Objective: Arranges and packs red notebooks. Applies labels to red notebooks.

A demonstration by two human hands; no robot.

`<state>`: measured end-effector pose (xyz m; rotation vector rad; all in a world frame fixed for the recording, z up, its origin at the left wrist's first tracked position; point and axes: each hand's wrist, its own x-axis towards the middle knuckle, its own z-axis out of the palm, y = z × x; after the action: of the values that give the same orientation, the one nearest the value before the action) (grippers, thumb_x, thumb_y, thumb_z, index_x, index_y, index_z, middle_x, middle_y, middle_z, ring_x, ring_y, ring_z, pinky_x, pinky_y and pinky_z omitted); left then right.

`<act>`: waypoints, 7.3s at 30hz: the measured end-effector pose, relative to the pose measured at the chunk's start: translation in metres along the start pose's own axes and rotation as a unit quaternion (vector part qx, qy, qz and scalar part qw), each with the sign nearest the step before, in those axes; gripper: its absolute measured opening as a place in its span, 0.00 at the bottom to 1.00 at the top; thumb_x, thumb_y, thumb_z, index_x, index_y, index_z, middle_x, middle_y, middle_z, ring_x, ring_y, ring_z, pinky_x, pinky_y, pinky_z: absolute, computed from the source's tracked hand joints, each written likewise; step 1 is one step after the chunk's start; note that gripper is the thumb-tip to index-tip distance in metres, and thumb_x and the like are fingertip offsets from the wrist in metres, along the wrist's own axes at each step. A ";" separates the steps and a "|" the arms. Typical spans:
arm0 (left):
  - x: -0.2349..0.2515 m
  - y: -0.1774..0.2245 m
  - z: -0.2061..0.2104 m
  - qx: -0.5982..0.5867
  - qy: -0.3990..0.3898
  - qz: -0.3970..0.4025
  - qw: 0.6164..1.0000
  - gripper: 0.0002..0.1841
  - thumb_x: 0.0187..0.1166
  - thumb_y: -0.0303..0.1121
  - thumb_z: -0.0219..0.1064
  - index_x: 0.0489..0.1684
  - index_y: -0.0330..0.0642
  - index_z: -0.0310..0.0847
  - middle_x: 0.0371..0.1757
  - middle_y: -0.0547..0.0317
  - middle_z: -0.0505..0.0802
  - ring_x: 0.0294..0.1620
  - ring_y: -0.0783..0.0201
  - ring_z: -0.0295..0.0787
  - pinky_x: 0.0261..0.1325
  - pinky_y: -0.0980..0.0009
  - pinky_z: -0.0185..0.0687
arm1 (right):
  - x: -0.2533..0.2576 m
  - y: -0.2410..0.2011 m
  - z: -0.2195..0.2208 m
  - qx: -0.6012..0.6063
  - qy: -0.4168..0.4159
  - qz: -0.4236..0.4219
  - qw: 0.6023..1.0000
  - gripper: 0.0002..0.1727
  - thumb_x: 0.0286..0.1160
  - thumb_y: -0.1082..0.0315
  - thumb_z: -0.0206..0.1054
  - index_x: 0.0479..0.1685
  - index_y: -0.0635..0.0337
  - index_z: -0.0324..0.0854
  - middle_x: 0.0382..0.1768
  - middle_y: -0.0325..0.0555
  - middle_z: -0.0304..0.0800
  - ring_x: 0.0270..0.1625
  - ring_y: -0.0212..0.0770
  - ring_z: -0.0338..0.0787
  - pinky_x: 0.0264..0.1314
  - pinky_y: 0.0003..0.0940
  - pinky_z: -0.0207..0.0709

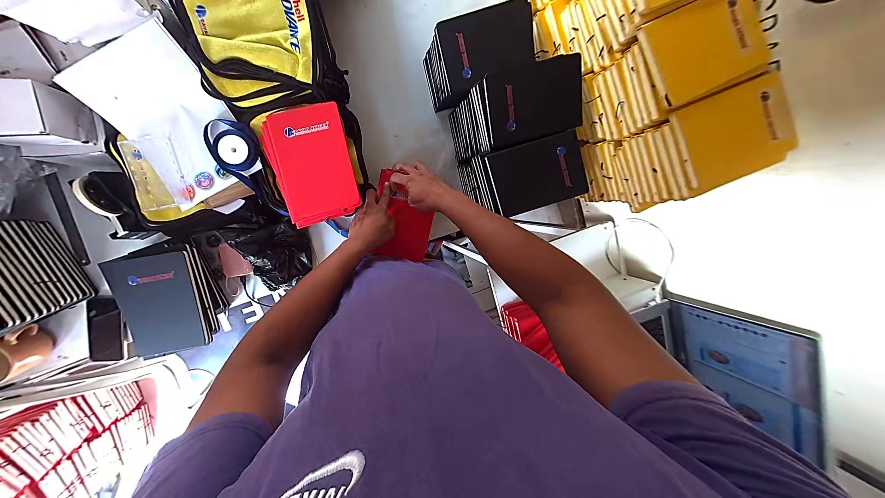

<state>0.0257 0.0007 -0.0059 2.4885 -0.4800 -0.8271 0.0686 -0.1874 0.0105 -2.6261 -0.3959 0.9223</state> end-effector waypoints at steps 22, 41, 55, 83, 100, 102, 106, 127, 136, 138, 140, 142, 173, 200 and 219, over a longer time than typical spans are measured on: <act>0.000 0.035 -0.010 -0.073 0.056 0.005 0.996 0.14 0.87 0.37 0.57 0.57 0.39 0.83 0.55 0.45 0.91 0.55 0.47 0.91 0.58 0.44 0.86 | -0.110 -0.002 0.070 0.352 0.362 0.220 0.834 0.18 0.74 0.73 0.64 0.63 0.62 0.85 0.63 0.55 0.89 0.66 0.50 0.88 0.69 0.49 0.82; 0.012 0.033 -0.014 -0.114 0.036 -0.019 0.993 0.48 0.75 0.44 0.72 0.93 0.31 0.47 0.88 0.28 0.66 0.87 0.31 0.62 0.86 0.36 0.61 | -0.121 -0.026 0.108 0.469 0.218 0.301 0.801 0.28 0.77 0.67 0.67 0.78 0.59 0.75 0.72 0.59 0.83 0.62 0.57 0.91 0.63 0.61 0.85; -0.030 0.022 -0.028 -0.180 -0.032 -0.136 0.974 0.44 0.69 0.46 0.74 0.86 0.34 0.61 0.70 0.35 0.85 0.70 0.41 0.84 0.71 0.40 0.79 | -0.118 -0.040 0.098 0.312 0.123 0.275 0.901 0.40 0.70 0.60 0.73 0.84 0.67 0.67 0.90 0.64 0.55 0.70 0.65 0.84 0.65 0.66 0.81; -0.015 -0.083 -0.140 -0.281 0.301 -0.193 0.891 0.18 0.86 0.36 0.58 0.68 0.39 0.78 0.52 0.52 0.93 0.53 0.65 0.91 0.61 0.62 0.86 | -0.016 0.004 0.024 0.016 0.098 0.038 0.994 0.30 0.67 0.61 0.72 0.75 0.36 0.80 0.87 0.52 0.67 0.89 0.61 0.63 0.88 0.65 0.57; -0.083 -0.004 -0.094 -0.307 0.152 0.078 0.936 0.14 0.85 0.29 0.58 0.61 0.34 0.84 0.50 0.49 0.94 0.47 0.60 0.94 0.53 0.57 0.92 | 0.022 -0.009 -0.005 -0.069 -0.016 -0.058 0.996 0.25 0.59 0.67 0.74 0.62 0.45 0.84 0.81 0.53 0.70 0.69 0.59 0.84 0.64 0.58 0.83; -0.079 0.007 -0.069 -0.331 0.085 0.102 0.934 0.13 0.84 0.30 0.60 0.59 0.36 0.86 0.49 0.51 0.95 0.44 0.60 0.94 0.50 0.57 0.93 | 0.028 -0.007 -0.005 -0.072 -0.025 -0.061 0.995 0.20 0.62 0.66 0.74 0.57 0.46 0.84 0.79 0.53 0.71 0.66 0.60 0.84 0.61 0.58 0.82; -0.061 0.012 -0.028 -0.268 -0.029 0.116 0.956 0.12 0.85 0.33 0.61 0.57 0.41 0.87 0.54 0.55 0.95 0.46 0.62 0.95 0.54 0.57 0.92 | 0.039 -0.003 -0.001 -0.072 -0.027 -0.070 0.995 0.10 0.73 0.64 0.70 0.51 0.51 0.87 0.78 0.54 0.73 0.68 0.64 0.81 0.61 0.66 0.80; -0.036 -0.019 -0.003 -0.197 -0.022 0.032 0.980 0.15 0.83 0.34 0.59 0.61 0.40 0.86 0.53 0.50 0.95 0.52 0.55 0.94 0.60 0.49 0.88 | 0.019 0.002 -0.009 -0.033 0.032 -0.162 0.986 0.17 0.88 0.61 0.57 0.53 0.59 0.92 0.82 0.47 0.77 0.77 0.51 0.83 0.79 0.52 0.76; -0.043 -0.022 0.012 -0.180 0.012 -0.004 0.984 0.16 0.79 0.34 0.62 0.61 0.39 0.86 0.55 0.46 0.93 0.55 0.51 0.92 0.62 0.48 0.86 | 0.024 -0.004 0.000 -0.075 0.049 -0.148 0.985 0.15 0.87 0.62 0.56 0.45 0.61 0.87 0.77 0.45 0.81 0.70 0.54 0.85 0.71 0.51 0.79; -0.041 -0.020 0.014 -0.163 0.034 -0.039 0.985 0.20 0.76 0.35 0.66 0.65 0.38 0.84 0.62 0.40 0.88 0.63 0.45 0.87 0.67 0.44 0.84 | 0.021 -0.001 0.002 -0.047 0.071 -0.152 0.985 0.14 0.85 0.62 0.58 0.44 0.61 0.86 0.78 0.48 0.79 0.69 0.54 0.85 0.70 0.50 0.80; -0.041 -0.018 0.016 -0.148 0.059 -0.067 0.985 0.25 0.72 0.38 0.71 0.69 0.39 0.80 0.67 0.38 0.85 0.67 0.42 0.84 0.69 0.42 0.82 | 0.014 0.004 0.002 -0.009 0.099 -0.139 0.985 0.13 0.84 0.59 0.60 0.42 0.58 0.85 0.80 0.49 0.76 0.71 0.52 0.85 0.71 0.49 0.81; -0.041 -0.015 0.019 -0.133 0.077 -0.076 0.985 0.31 0.69 0.39 0.74 0.74 0.39 0.75 0.70 0.36 0.83 0.71 0.39 0.81 0.71 0.41 0.79 | 0.002 0.010 0.001 0.050 0.140 -0.103 0.984 0.12 0.82 0.60 0.61 0.42 0.57 0.86 0.78 0.49 0.79 0.76 0.47 0.83 0.75 0.46 0.80; -0.068 -0.066 -0.125 -0.292 0.262 -0.141 0.909 0.18 0.89 0.40 0.61 0.66 0.35 0.74 0.51 0.48 0.91 0.49 0.63 0.93 0.58 0.60 0.89 | -0.077 0.001 0.068 0.348 0.307 0.244 0.851 0.19 0.77 0.67 0.66 0.64 0.64 0.83 0.56 0.57 0.90 0.58 0.51 0.91 0.62 0.51 0.85; -0.102 0.018 -0.090 -0.256 0.194 0.091 0.943 0.19 0.76 0.33 0.69 0.65 0.40 0.83 0.71 0.45 0.82 0.61 0.55 0.87 0.57 0.58 0.89 | 0.025 0.009 0.008 -0.010 0.023 -0.017 1.000 0.08 0.72 0.64 0.71 0.47 0.51 0.86 0.72 0.52 0.79 0.69 0.55 0.84 0.66 0.58 0.82; -0.038 -0.005 0.011 -0.154 -0.049 -0.080 0.984 0.43 0.74 0.47 0.72 0.87 0.31 0.62 0.85 0.30 0.69 0.83 0.31 0.67 0.81 0.36 0.67 | -0.084 0.001 0.085 0.413 0.235 0.348 0.808 0.48 0.71 0.50 0.77 0.86 0.67 0.61 0.77 0.67 0.76 0.78 0.63 0.79 0.78 0.61 0.75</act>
<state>-0.0092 0.0185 0.0009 2.2262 -0.1688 -1.0081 -0.0490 -0.2005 -0.0064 -1.9956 0.9481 0.3974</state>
